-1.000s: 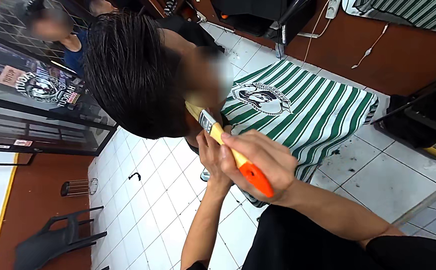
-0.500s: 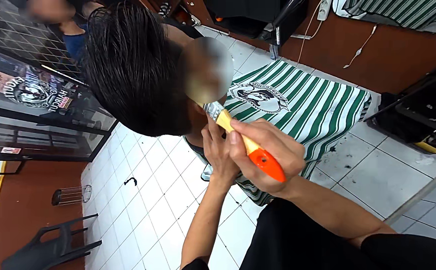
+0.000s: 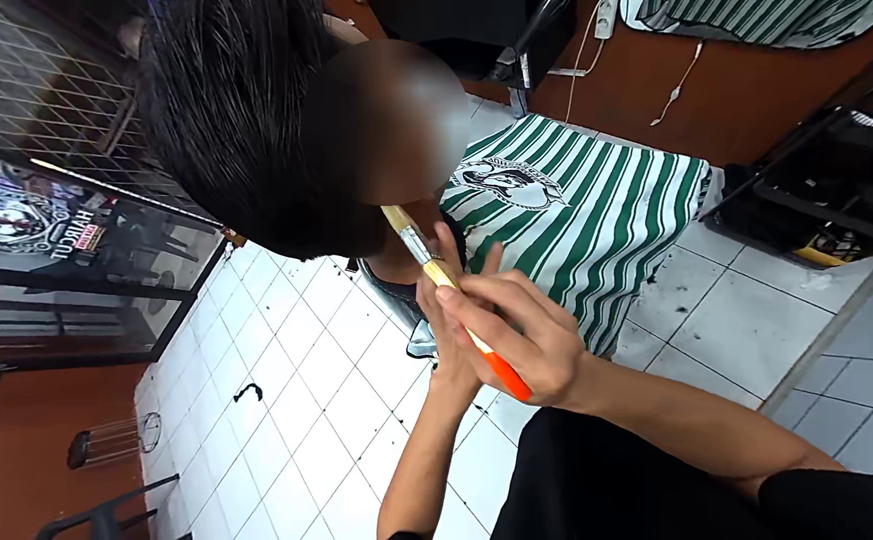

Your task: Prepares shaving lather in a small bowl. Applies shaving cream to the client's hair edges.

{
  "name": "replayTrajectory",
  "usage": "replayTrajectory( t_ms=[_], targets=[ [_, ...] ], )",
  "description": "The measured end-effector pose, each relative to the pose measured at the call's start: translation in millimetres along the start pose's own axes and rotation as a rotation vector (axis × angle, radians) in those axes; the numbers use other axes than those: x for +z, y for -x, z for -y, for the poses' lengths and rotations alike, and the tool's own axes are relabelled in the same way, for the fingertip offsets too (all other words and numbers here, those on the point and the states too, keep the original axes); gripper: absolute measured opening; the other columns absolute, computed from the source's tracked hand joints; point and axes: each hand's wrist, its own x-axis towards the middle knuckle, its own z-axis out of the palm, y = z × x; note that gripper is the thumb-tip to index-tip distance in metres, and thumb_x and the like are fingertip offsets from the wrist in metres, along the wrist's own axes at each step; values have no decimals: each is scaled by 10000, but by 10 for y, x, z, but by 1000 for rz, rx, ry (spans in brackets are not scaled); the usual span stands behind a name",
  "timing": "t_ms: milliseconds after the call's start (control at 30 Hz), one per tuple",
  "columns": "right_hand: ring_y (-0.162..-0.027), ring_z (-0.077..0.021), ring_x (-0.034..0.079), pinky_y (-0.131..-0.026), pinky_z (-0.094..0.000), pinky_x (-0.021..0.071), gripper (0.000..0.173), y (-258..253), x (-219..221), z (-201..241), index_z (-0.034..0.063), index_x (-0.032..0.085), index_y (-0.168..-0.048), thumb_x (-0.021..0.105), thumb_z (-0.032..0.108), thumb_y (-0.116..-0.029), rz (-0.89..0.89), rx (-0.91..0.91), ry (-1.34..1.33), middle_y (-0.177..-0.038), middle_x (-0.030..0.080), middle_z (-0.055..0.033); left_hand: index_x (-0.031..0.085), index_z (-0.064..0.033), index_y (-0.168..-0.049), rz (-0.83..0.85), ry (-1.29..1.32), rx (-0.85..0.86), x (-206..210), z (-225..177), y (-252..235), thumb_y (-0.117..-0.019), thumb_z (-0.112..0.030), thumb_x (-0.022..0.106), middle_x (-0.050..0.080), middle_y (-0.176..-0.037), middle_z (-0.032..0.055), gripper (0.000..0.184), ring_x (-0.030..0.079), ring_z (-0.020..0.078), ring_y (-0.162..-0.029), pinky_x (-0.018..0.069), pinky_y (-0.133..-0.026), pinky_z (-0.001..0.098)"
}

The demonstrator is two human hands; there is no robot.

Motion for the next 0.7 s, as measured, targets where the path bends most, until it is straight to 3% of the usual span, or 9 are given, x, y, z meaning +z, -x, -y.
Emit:
replayTrajectory(
  t_ms=[100, 200, 300, 467, 567, 700],
  targets=[
    [-910, -228, 667, -786, -270, 579, 249, 195, 110, 50, -19, 711, -1181, 673, 6, -936, 9, 26, -23, -1048, 681, -224, 696, -89, -1163, 6, 42, 39, -530, -211, 165, -980, -356, 591, 601, -1416, 185, 340, 388, 397, -1445, 164, -1209, 564],
    [-930, -218, 666, -820, -257, 581, 264, 368, 90, 87, -2, 686, -1202, 679, 18, -939, 27, 55, -38, -1057, 676, -202, 734, -158, -987, -20, 100, -35, -763, -121, 504, -975, -271, 592, 625, -1384, 161, 181, 342, 400, -1475, 197, -1229, 518],
    [-999, -230, 646, -862, -282, 572, 268, 215, 54, 9, 9, 672, -1197, 678, 13, -929, -11, 16, -4, -1099, 644, -192, 742, -126, -1009, -68, 82, -158, -885, -102, 891, -1010, -190, 513, 664, -1319, 119, 238, 442, 311, -1414, 299, -1202, 420],
    [-1015, -277, 655, -858, -305, 582, 283, 363, 287, -138, -8, 690, -1213, 671, -2, -931, 3, -15, -15, -1130, 644, -237, 737, -56, -1044, -104, 71, -306, -889, -66, 1349, -1008, -210, 497, 706, -1226, 121, 287, 516, 284, -1357, 341, -1189, 387],
    [-962, -248, 667, -821, -274, 585, 284, 613, 329, -54, 11, 683, -1230, 655, 9, -947, 12, 36, -4, -1101, 663, -221, 713, -30, -1055, -131, 54, -313, -936, 68, 1450, -1027, -231, 497, 723, -1186, 111, 297, 543, 261, -1334, 358, -1176, 373],
    [-1004, -241, 650, -860, -293, 583, 275, 421, 345, 25, 17, 665, -1205, 679, 6, -931, -78, 0, 63, -1115, 630, -194, 699, -17, -1054, -125, 37, -247, -1045, 426, 1432, -1027, -209, 487, 734, -1153, 110, 288, 571, 250, -1300, 370, -1157, 366]
  ],
)
